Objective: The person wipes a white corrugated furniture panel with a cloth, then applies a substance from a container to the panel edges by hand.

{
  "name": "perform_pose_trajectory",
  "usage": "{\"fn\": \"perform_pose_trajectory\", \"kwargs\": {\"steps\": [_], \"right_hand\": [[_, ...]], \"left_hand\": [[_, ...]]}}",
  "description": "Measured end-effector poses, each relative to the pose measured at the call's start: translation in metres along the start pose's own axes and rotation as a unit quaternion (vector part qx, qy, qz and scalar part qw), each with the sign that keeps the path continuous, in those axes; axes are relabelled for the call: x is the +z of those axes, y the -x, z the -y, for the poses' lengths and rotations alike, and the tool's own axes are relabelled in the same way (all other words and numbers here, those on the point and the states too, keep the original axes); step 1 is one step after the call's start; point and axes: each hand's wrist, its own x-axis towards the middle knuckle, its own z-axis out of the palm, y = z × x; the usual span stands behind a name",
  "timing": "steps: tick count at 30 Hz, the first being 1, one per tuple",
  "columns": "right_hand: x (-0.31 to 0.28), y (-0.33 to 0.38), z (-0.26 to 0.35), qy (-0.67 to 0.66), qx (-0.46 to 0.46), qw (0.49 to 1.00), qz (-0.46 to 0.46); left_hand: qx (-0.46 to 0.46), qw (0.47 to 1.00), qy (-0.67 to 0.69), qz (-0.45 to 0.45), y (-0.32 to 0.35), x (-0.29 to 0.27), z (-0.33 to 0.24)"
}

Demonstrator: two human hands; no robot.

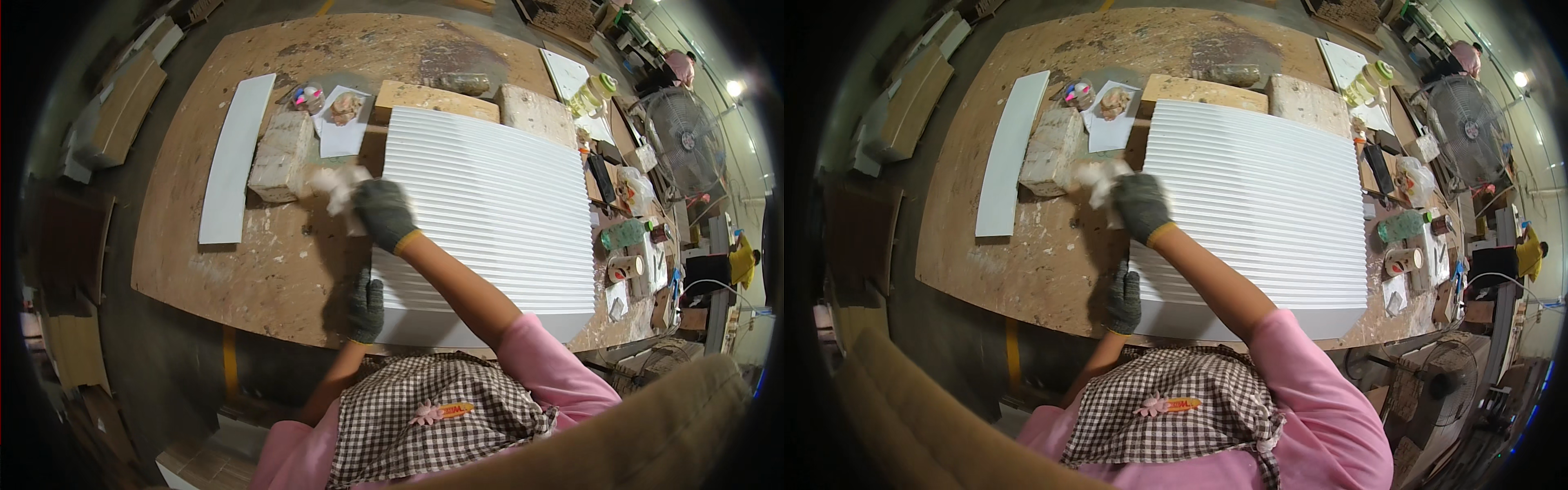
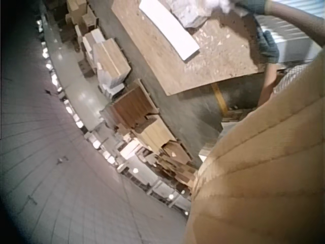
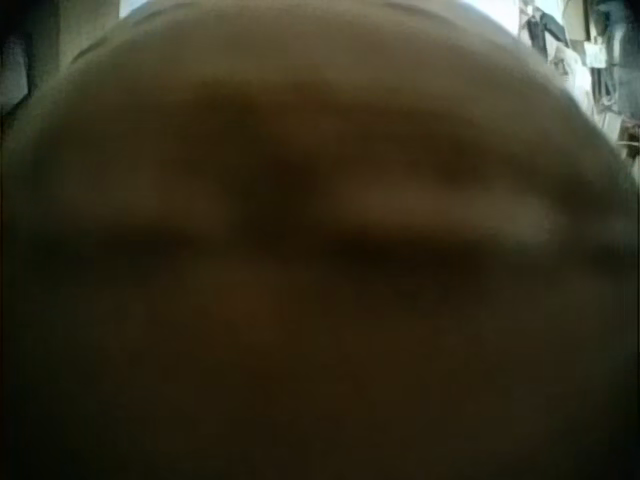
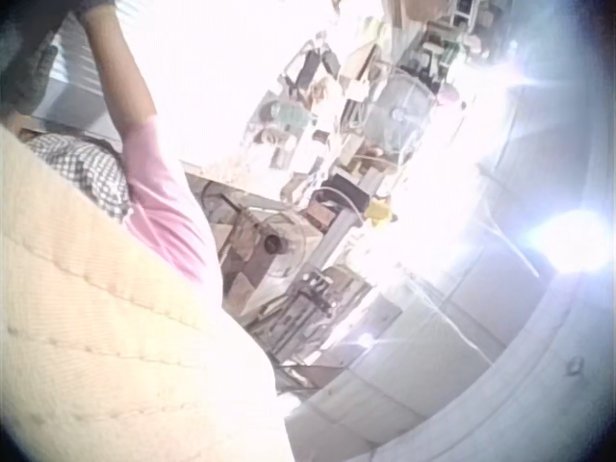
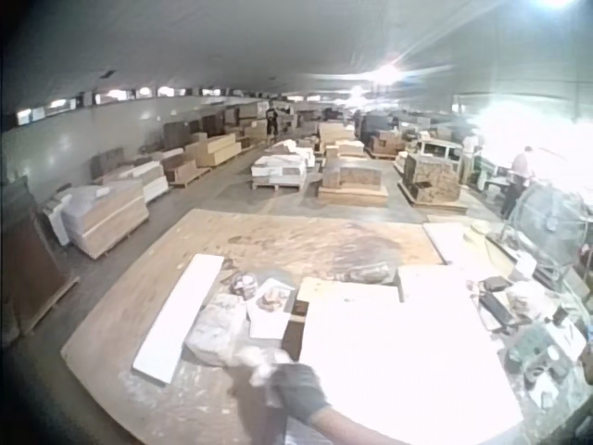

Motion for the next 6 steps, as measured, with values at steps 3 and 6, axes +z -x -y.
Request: {"fn": "perform_pose_trajectory", "kwargs": {"steps": [3, 6], "right_hand": [[-0.01, -0.032, -0.001, -0.185, 0.031, 0.952, 0.242], [-0.083, -0.048, -0.004, -0.112, 0.064, 0.974, 0.187]], "left_hand": [[-0.013, 0.998, -0.032, 0.055, 0.007, 0.005, -0.003], [-0.016, 0.997, -0.031, 0.063, -0.003, 0.014, -0.008]]}}
